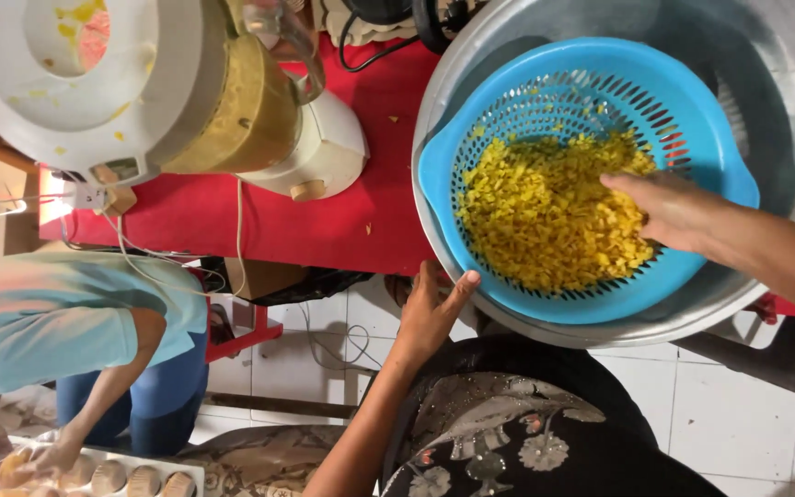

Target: A person is seen transferring yellow food ingredients from a blue colander into a blender jar by hand, while another person in the background arranges pastries on a tray.

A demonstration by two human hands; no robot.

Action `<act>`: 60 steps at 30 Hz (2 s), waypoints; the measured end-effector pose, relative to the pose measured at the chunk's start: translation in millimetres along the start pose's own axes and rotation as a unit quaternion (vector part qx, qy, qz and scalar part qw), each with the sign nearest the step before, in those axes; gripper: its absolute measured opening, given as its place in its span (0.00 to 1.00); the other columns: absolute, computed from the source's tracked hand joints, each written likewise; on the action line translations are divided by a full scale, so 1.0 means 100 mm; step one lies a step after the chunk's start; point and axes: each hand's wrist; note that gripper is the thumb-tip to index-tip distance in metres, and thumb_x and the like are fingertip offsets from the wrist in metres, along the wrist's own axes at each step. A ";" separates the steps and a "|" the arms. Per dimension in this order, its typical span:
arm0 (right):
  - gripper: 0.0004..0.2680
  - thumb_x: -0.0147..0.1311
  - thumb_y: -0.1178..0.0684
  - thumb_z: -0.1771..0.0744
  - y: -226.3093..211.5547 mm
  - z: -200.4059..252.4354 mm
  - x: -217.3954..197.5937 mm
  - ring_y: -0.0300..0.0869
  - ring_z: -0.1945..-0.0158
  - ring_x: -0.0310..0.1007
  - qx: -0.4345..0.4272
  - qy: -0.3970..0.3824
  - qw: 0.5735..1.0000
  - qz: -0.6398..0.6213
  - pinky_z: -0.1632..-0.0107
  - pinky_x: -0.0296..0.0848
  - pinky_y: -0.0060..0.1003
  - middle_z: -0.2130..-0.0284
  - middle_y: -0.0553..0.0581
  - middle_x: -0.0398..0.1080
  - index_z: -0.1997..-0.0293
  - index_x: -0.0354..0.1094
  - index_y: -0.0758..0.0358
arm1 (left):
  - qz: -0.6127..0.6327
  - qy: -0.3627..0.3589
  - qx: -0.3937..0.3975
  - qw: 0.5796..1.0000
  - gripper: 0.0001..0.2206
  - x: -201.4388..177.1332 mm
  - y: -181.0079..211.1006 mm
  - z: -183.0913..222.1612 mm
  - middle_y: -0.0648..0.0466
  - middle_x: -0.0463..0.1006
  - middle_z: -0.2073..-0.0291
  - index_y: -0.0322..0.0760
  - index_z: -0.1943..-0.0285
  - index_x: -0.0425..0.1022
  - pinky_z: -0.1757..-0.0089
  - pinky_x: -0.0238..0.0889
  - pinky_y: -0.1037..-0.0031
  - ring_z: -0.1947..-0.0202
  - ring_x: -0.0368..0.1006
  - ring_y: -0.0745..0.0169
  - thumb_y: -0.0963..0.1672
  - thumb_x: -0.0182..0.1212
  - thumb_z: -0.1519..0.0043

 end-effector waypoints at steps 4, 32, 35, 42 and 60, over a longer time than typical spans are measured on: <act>0.29 0.52 0.37 0.36 0.05 -0.41 0.04 0.39 0.19 0.27 0.041 -0.034 0.999 0.005 0.23 0.36 0.56 0.21 0.46 0.35 0.25 0.54 0.46 | 0.010 -0.044 -0.007 0.999 0.28 -0.06 0.08 0.00 0.53 0.68 0.57 0.43 0.52 0.57 0.52 0.59 0.64 0.53 0.63 0.56 0.64 0.48 0.42; 0.33 0.52 0.49 0.31 -0.03 0.77 0.58 0.65 0.21 0.29 0.070 -0.138 0.971 -0.181 0.24 0.36 0.65 0.24 0.72 0.27 0.21 0.30 0.69 | 0.045 -0.057 0.027 0.997 0.36 -0.09 -0.27 -0.22 0.29 0.77 0.49 0.34 0.38 0.62 0.46 0.67 0.45 0.44 0.74 0.27 0.64 0.54 0.39; 0.35 0.57 0.40 0.32 0.45 -0.22 0.66 0.60 0.21 0.29 0.069 -0.109 0.980 -0.153 0.24 0.30 0.61 0.23 0.70 0.27 0.20 0.34 0.60 | 0.025 -0.063 0.008 0.998 0.37 -0.16 -0.20 -0.19 0.32 0.78 0.48 0.33 0.34 0.62 0.45 0.66 0.46 0.43 0.74 0.30 0.63 0.55 0.38; 0.20 0.60 0.47 0.36 0.17 -0.06 0.49 0.46 0.54 0.75 -0.019 -0.180 0.950 -0.256 0.55 0.76 0.43 0.50 0.56 0.72 0.38 0.66 0.62 | 0.028 -0.055 0.015 0.998 0.42 -0.22 -0.25 -0.32 0.30 0.78 0.47 0.26 0.27 0.57 0.44 0.67 0.48 0.41 0.73 0.32 0.62 0.56 0.37; 0.12 0.51 0.66 0.32 -0.36 0.12 0.22 0.44 0.78 0.75 -0.436 -0.089 0.808 0.386 0.60 0.83 0.41 0.85 0.51 0.62 0.42 0.72 0.66 | 0.034 -0.033 -0.006 0.999 0.49 -0.39 0.18 -0.02 0.29 0.67 0.34 0.23 0.23 0.51 0.37 0.61 0.49 0.34 0.66 0.33 0.64 0.55 0.40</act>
Point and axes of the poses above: each hand's wrist, its own z-axis away from the middle knuckle, its own x-axis out of the palm, y = z × x
